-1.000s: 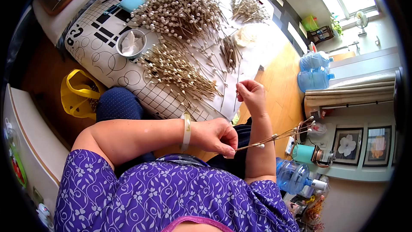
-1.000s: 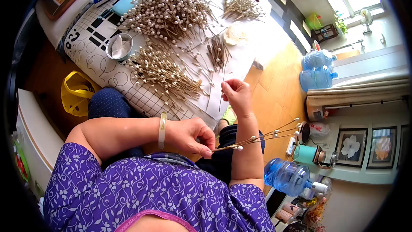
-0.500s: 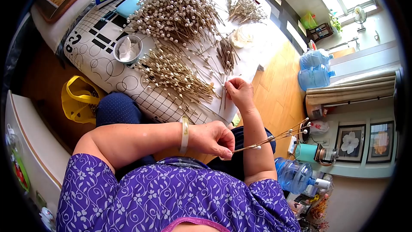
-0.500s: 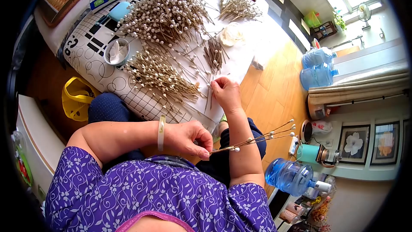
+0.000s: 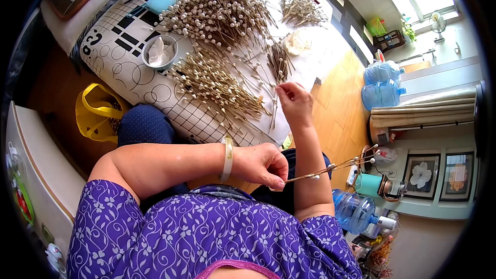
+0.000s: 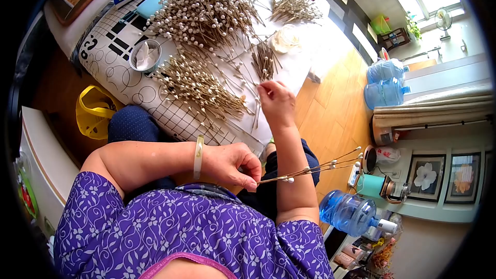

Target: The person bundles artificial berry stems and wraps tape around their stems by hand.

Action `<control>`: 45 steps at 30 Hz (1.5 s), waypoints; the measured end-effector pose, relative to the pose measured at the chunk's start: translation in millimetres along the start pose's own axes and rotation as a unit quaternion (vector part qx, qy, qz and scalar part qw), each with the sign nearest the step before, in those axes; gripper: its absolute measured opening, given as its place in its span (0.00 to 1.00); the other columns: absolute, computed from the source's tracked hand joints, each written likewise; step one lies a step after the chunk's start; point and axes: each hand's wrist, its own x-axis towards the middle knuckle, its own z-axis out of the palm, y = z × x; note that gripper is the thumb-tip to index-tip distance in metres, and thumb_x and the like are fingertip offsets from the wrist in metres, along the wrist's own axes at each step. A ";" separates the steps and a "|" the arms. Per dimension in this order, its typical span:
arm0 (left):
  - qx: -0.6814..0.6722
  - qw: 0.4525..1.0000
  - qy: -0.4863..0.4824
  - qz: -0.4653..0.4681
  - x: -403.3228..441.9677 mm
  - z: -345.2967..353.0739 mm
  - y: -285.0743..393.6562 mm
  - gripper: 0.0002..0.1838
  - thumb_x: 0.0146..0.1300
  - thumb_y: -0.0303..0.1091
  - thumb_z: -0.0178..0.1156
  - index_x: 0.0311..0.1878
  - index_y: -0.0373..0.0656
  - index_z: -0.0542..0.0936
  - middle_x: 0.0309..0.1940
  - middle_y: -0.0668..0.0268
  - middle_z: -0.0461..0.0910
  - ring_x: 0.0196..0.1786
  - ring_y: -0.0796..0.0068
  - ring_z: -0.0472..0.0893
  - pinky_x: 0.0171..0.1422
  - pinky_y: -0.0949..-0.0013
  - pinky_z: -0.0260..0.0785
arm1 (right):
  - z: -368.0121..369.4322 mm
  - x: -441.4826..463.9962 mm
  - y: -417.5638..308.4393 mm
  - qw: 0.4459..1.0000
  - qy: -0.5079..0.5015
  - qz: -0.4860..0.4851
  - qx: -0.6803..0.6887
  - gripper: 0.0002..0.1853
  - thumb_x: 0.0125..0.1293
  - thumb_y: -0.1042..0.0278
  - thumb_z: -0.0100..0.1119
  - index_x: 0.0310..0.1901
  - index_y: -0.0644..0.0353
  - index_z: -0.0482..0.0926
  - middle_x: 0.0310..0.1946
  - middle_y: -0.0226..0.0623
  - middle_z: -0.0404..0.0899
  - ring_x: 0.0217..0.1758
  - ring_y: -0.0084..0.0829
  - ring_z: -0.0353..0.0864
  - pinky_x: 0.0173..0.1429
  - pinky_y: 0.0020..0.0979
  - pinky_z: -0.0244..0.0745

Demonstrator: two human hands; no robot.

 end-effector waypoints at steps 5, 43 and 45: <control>-0.014 1.000 -0.004 0.006 -0.3 -2.1 0.1 0.09 0.56 0.32 0.60 0.32 0.35 0.77 0.28 0.66 0.80 0.33 0.82 0.77 0.41 0.76 0.70 | 22.0 12.2 -18.9 0.973 -0.076 -0.065 -0.209 0.08 0.54 0.63 0.57 0.25 0.57 0.78 0.27 0.36 0.75 0.32 0.39 0.77 0.37 0.36 0.71; 0.032 0.999 0.012 0.010 -1.0 -0.9 4.3 0.07 0.54 0.31 0.60 0.30 0.36 0.78 0.25 0.67 0.80 0.30 0.82 0.76 0.37 0.76 0.70 | 17.4 2.1 -50.1 0.982 -0.079 -0.166 -0.042 0.03 0.52 0.71 0.59 0.27 0.59 0.79 0.26 0.38 0.77 0.29 0.38 0.77 0.33 0.32 0.71; 0.036 0.999 0.009 0.001 -0.6 -0.1 6.2 0.07 0.54 0.31 0.60 0.30 0.36 0.78 0.26 0.67 0.80 0.30 0.82 0.76 0.37 0.76 0.70 | 13.8 3.2 -48.6 0.982 -0.067 -0.174 -0.040 0.03 0.53 0.71 0.58 0.27 0.60 0.79 0.26 0.38 0.77 0.29 0.39 0.77 0.33 0.32 0.72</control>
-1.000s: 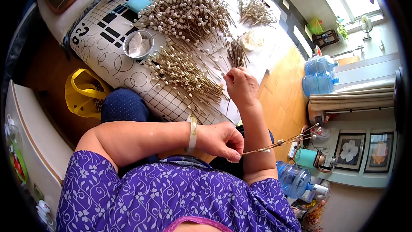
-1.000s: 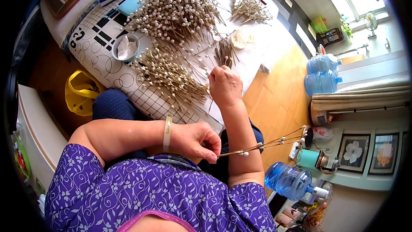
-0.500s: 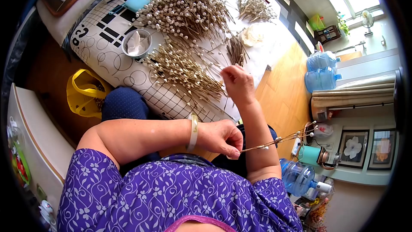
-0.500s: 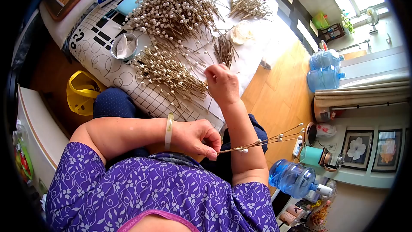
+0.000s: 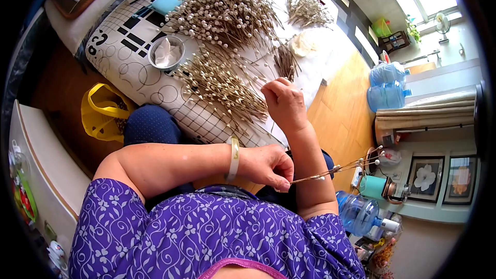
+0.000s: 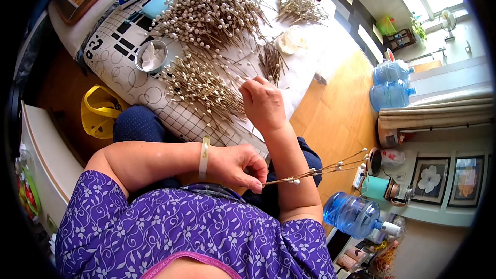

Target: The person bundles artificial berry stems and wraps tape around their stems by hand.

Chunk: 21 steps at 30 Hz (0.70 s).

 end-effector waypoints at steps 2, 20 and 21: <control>0.014 1.000 -0.003 0.005 2.4 0.5 -3.4 0.07 0.54 0.31 0.60 0.30 0.36 0.78 0.26 0.67 0.80 0.31 0.82 0.76 0.37 0.76 0.70 | 3.5 0.1 6.9 1.000 -0.024 0.011 0.010 0.03 0.53 0.73 0.58 0.28 0.60 0.79 0.26 0.38 0.77 0.29 0.38 0.77 0.33 0.31 0.72; -0.005 1.000 -0.002 0.003 2.5 0.7 -5.1 0.08 0.54 0.32 0.61 0.31 0.36 0.78 0.25 0.68 0.79 0.30 0.83 0.75 0.36 0.76 0.69 | -13.7 -2.5 1.8 0.976 0.004 -0.075 -0.204 0.02 0.57 0.75 0.50 0.29 0.56 0.70 0.25 0.34 0.71 0.29 0.36 0.75 0.29 0.34 0.70; 0.006 1.000 -0.001 0.003 2.2 0.8 -5.9 0.08 0.54 0.32 0.61 0.31 0.36 0.77 0.26 0.68 0.79 0.30 0.83 0.76 0.36 0.76 0.69 | -14.4 -4.0 0.5 0.971 0.005 -0.080 -0.226 0.03 0.55 0.76 0.50 0.30 0.56 0.69 0.27 0.33 0.71 0.28 0.36 0.75 0.29 0.33 0.70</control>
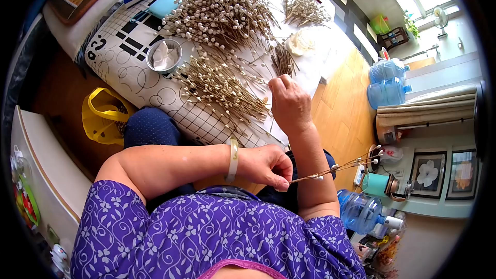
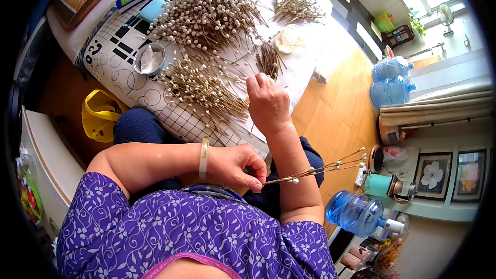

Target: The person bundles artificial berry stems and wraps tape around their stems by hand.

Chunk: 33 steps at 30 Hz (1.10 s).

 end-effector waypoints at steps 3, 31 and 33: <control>-0.026 0.999 -0.005 -0.018 1.3 0.6 -3.1 0.08 0.54 0.32 0.61 0.31 0.36 0.77 0.26 0.67 0.79 0.31 0.83 0.76 0.36 0.76 0.69 | -17.6 2.8 -4.5 0.998 0.044 0.024 -0.034 0.04 0.54 0.76 0.50 0.30 0.56 0.70 0.27 0.33 0.72 0.29 0.35 0.75 0.29 0.33 0.70; -0.014 0.999 -0.019 -0.042 1.4 2.3 -5.6 0.10 0.54 0.34 0.62 0.33 0.35 0.77 0.27 0.68 0.78 0.33 0.84 0.74 0.41 0.77 0.68 | 19.6 -76.4 20.7 0.772 -0.010 0.444 0.455 0.07 0.55 0.72 0.57 0.27 0.68 0.76 0.15 0.31 0.75 0.14 0.18 0.73 0.19 0.19 0.68; -0.018 0.999 -0.015 -0.037 0.4 2.7 -4.3 0.10 0.54 0.34 0.62 0.33 0.35 0.77 0.27 0.68 0.78 0.32 0.84 0.74 0.41 0.77 0.68 | 20.0 -73.8 22.4 0.777 -0.005 0.443 0.448 0.07 0.55 0.72 0.57 0.26 0.67 0.76 0.14 0.31 0.75 0.14 0.18 0.73 0.19 0.19 0.68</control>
